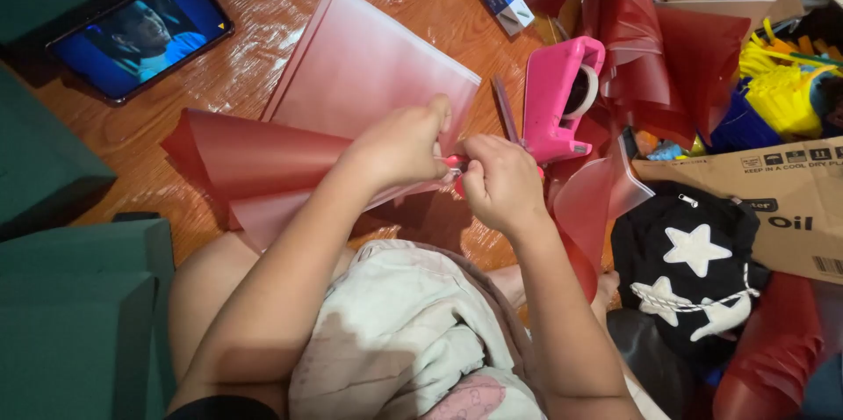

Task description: Folding and stapling plastic sheets to prepare decorative wrappers for flower bouquets.

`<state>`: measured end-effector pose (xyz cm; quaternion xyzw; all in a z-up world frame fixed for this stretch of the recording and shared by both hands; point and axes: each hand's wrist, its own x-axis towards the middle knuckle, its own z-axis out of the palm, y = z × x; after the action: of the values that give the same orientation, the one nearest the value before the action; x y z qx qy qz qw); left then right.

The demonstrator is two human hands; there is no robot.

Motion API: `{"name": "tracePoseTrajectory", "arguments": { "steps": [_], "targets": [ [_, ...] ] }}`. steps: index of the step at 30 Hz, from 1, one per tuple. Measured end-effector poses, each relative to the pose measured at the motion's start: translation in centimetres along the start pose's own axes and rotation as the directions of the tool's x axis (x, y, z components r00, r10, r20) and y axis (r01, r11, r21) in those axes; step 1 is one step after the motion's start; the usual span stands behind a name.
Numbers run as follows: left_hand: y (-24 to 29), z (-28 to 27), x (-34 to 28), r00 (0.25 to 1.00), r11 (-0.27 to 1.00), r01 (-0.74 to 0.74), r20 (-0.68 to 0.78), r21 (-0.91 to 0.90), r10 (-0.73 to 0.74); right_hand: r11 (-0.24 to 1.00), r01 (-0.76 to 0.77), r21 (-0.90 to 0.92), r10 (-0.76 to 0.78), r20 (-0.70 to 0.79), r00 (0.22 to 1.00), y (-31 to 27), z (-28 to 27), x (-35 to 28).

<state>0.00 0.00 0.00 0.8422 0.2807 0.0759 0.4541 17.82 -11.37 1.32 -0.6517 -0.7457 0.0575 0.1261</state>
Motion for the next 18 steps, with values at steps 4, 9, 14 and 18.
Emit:
{"name": "tracePoseTrajectory", "arguments": {
  "steps": [4, 9, 14, 18],
  "targets": [
    [-0.1, 0.4, 0.1, 1.0, 0.999, -0.003, -0.03, 0.054, 0.005, 1.0, 0.003, -0.002, -0.003, 0.014, 1.0, 0.5, 0.7, 0.3],
    [0.4, 0.9, 0.0, 0.997, 0.99, -0.046, -0.055, 0.133, 0.054, 0.995, -0.095, -0.019, 0.095, 0.002, 0.996, 1.8, 2.6, 0.0],
    [-0.6, 1.9, 0.8, 0.997, 0.984, -0.036, -0.064, 0.174, 0.048, 0.994, -0.081, 0.076, 0.08, 0.019, 0.997, 1.8, 3.5, 0.3],
    [-0.6, 1.0, 0.2, 0.999, 0.982, 0.035, -0.025, 0.186, -0.031, 0.893, -0.062, 0.447, 0.034, 0.071, 0.997, 0.6, 2.7, 0.3]
  ]
}}
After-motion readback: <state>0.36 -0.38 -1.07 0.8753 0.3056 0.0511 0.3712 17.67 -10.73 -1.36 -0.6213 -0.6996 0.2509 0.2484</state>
